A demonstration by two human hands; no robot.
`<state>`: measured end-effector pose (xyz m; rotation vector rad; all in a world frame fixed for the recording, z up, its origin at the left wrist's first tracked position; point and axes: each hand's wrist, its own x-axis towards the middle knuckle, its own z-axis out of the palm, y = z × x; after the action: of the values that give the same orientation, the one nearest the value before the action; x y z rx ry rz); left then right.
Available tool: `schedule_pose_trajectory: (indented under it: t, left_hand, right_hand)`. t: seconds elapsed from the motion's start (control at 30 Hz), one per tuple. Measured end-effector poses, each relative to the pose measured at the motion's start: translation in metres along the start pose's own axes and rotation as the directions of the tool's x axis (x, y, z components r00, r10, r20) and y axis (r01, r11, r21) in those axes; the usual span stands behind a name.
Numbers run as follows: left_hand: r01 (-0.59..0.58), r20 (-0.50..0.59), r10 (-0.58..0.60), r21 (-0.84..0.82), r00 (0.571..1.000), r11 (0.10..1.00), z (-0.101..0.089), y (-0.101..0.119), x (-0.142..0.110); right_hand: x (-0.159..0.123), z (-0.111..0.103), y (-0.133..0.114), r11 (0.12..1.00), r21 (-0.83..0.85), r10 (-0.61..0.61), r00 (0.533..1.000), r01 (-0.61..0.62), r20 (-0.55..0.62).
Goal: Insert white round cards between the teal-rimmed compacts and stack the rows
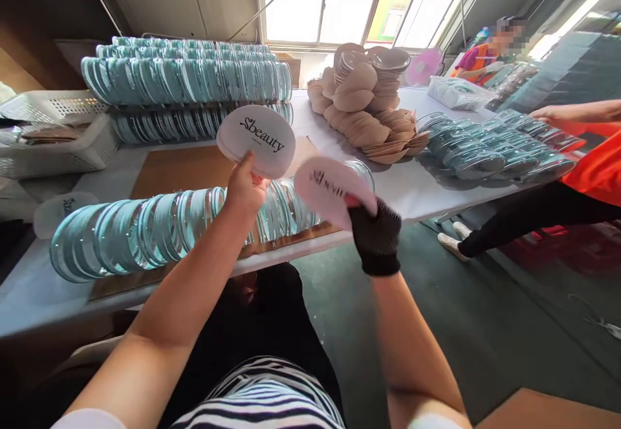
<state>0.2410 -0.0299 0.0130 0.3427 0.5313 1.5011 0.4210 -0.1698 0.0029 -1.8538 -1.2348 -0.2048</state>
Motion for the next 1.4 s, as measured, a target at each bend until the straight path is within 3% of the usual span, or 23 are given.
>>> schedule_pose_trajectory:
  t: [0.1,0.23,0.37,0.57,0.77,0.83,1.0,1.07,1.13,1.23,1.3,1.33,1.37,1.4]
  left_hand:
    - [0.028,-0.041,-0.028,0.004,0.999,1.0,-0.005,0.004,0.016]
    - [-0.008,0.036,0.007,0.023,0.999,1.0,-0.013,-0.004,0.019]
    - [-0.01,0.064,0.007,0.048,0.998,0.999,-0.014,-0.007,0.017]
    - [0.002,0.072,-0.005,0.04,0.997,0.999,-0.014,-0.004,0.016]
    - [0.011,0.077,-0.015,0.053,0.997,0.999,-0.016,-0.003,0.014]
    - [0.007,0.08,-0.012,0.057,0.997,0.998,-0.016,-0.004,0.015]
    - [-0.008,0.097,0.003,0.05,0.995,0.999,-0.015,-0.004,0.014]
    - [-0.009,0.096,0.003,0.059,0.995,0.998,-0.015,-0.003,0.012]
    - [-0.019,0.083,0.013,0.074,0.997,0.997,-0.014,-0.003,0.009]
    - [-0.037,0.062,0.032,0.086,0.998,0.996,-0.013,-0.004,0.007]
    - [-0.041,0.065,0.035,0.088,0.997,0.995,-0.012,-0.006,0.007]
    - [-0.042,0.07,0.036,0.09,0.997,0.995,-0.012,-0.007,0.007]
    - [-0.043,0.071,0.036,0.093,0.997,0.995,-0.011,-0.007,0.007]
    - [-0.045,0.066,0.039,0.094,0.997,0.995,-0.011,-0.007,0.006]
  right_hand:
    - [-0.048,-0.021,0.016,0.961,-0.234,-0.103,0.974,0.15,0.201]
    - [-0.083,-0.025,0.019,0.902,-0.36,-0.166,0.961,0.238,0.22]
    - [-0.063,-0.005,0.007,0.874,-0.416,-0.122,0.941,0.253,0.317]
    - [-0.02,0.047,-0.018,0.843,-0.431,-0.012,0.811,0.323,0.584]
    - [-0.026,0.056,-0.004,0.915,-0.316,-0.094,0.895,0.25,0.437]
    - [-0.026,0.061,-0.003,0.927,-0.28,-0.095,0.879,0.249,0.467]
    - [-0.018,0.072,-0.016,0.894,-0.294,-0.091,0.78,0.338,0.619]
    - [-0.014,0.07,-0.018,0.962,-0.178,-0.04,0.748,0.209,0.663]
    - [-0.01,0.067,-0.017,1.0,0.002,0.017,0.671,-0.027,0.741]
    - [-0.007,0.061,-0.011,0.863,0.276,-0.051,0.471,-0.423,0.881]
    - [-0.004,0.058,-0.008,0.765,0.339,-0.132,0.383,-0.547,0.914]
    - [-0.002,0.056,-0.008,0.772,0.34,-0.131,0.39,-0.537,0.912]
    - [0.003,0.054,-0.009,0.817,0.323,-0.103,0.431,-0.478,0.896]
    - [0.009,0.053,-0.011,0.862,0.313,-0.066,0.523,-0.399,0.85]
